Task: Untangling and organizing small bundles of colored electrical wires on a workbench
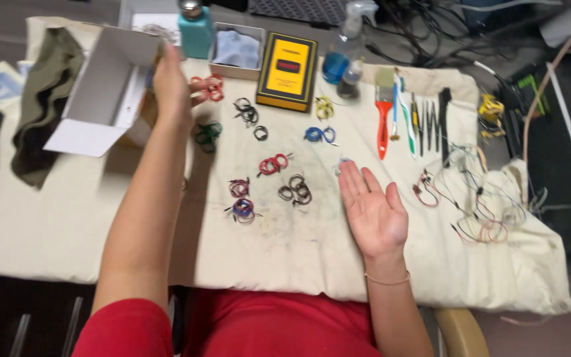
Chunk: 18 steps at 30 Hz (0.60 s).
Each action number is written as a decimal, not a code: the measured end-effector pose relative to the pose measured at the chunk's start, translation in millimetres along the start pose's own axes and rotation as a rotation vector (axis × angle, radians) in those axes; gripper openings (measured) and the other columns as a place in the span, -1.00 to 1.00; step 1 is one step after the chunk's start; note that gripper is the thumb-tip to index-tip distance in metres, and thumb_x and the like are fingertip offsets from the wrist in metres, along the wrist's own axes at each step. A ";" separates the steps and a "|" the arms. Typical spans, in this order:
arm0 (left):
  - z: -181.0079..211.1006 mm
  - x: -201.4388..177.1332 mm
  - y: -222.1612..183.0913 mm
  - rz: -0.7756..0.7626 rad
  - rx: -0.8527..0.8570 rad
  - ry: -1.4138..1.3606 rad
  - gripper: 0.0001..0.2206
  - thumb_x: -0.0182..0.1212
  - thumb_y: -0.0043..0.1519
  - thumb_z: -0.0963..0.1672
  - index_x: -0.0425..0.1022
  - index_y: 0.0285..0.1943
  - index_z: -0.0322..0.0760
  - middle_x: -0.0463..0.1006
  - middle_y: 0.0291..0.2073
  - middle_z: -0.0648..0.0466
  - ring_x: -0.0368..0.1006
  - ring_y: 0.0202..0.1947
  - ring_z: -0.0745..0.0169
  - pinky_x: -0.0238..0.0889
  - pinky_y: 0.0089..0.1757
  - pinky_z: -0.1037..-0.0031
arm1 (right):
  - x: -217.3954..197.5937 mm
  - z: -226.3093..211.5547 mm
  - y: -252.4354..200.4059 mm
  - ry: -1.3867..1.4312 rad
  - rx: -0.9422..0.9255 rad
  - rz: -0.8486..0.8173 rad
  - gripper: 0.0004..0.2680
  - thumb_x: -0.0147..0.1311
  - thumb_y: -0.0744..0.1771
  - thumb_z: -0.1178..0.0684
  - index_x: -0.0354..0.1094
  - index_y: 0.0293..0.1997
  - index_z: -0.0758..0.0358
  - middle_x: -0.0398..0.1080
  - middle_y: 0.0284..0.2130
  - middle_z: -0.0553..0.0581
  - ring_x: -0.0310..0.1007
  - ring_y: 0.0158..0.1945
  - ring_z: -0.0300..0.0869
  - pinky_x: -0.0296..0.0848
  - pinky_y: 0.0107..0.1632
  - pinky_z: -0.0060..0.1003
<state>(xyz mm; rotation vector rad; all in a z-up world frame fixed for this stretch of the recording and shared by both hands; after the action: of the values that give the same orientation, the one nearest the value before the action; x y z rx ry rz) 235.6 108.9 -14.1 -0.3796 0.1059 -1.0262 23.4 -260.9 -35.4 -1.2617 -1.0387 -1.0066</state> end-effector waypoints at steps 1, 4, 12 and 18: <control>1.6 4.8 -17.3 -0.032 -0.012 0.015 -0.27 -0.19 0.05 0.26 0.39 0.33 -0.01 0.50 -0.04 0.05 0.62 -0.50 0.36 0.40 -0.61 0.63 | -1.7 -12.3 -11.1 0.007 -0.036 0.008 -0.58 -0.20 0.44 0.00 -0.16 0.42 0.46 -0.20 0.46 0.62 -0.17 0.51 0.40 0.00 0.47 0.28; 19.2 15.5 -64.1 -0.106 0.028 -0.094 -0.08 -0.15 0.01 0.30 0.05 0.57 -0.06 0.34 0.39 -0.15 0.61 -0.64 0.36 0.12 -0.73 0.69 | -4.4 -42.8 -28.9 -0.031 -0.172 0.000 -0.68 -0.21 0.44 0.04 0.00 0.32 0.43 -0.13 0.48 0.52 -0.15 0.53 0.29 0.02 0.47 0.25; -43.2 80.0 -240.7 -0.650 1.490 1.312 -0.52 0.32 0.13 0.09 0.54 0.21 -0.06 0.62 -0.33 0.10 0.60 -0.32 0.05 0.45 -0.30 0.24 | -22.6 -135.7 -38.6 -2.358 -1.136 0.516 -0.71 0.43 0.24 0.02 0.45 0.00 0.01 0.32 -0.17 -0.04 0.27 -0.01 -0.06 0.28 0.13 -0.12; -81.8 95.7 -282.2 -1.013 1.221 1.221 -0.71 0.12 0.28 0.06 0.51 -0.28 -0.16 0.58 -0.60 0.00 0.58 -0.53 -0.07 0.43 -0.42 0.22 | -53.1 -191.8 -7.6 -2.594 -0.946 0.685 -0.88 0.36 0.29 -0.20 0.54 -0.22 -0.22 0.41 -0.39 -0.25 0.38 -0.15 -0.21 0.36 0.01 -0.27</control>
<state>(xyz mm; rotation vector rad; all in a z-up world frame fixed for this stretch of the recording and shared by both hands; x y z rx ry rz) 34.3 -123.3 19.1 1.4982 0.3623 -1.9586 12.2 -451.9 -90.3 -3.2581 -1.3417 1.7673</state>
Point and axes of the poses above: each hand's wrist, its own y-axis towards the middle knuckle, its own x-axis out of the palm, z = x × y, the point moved 6 cm from there along y, towards the middle knuckle
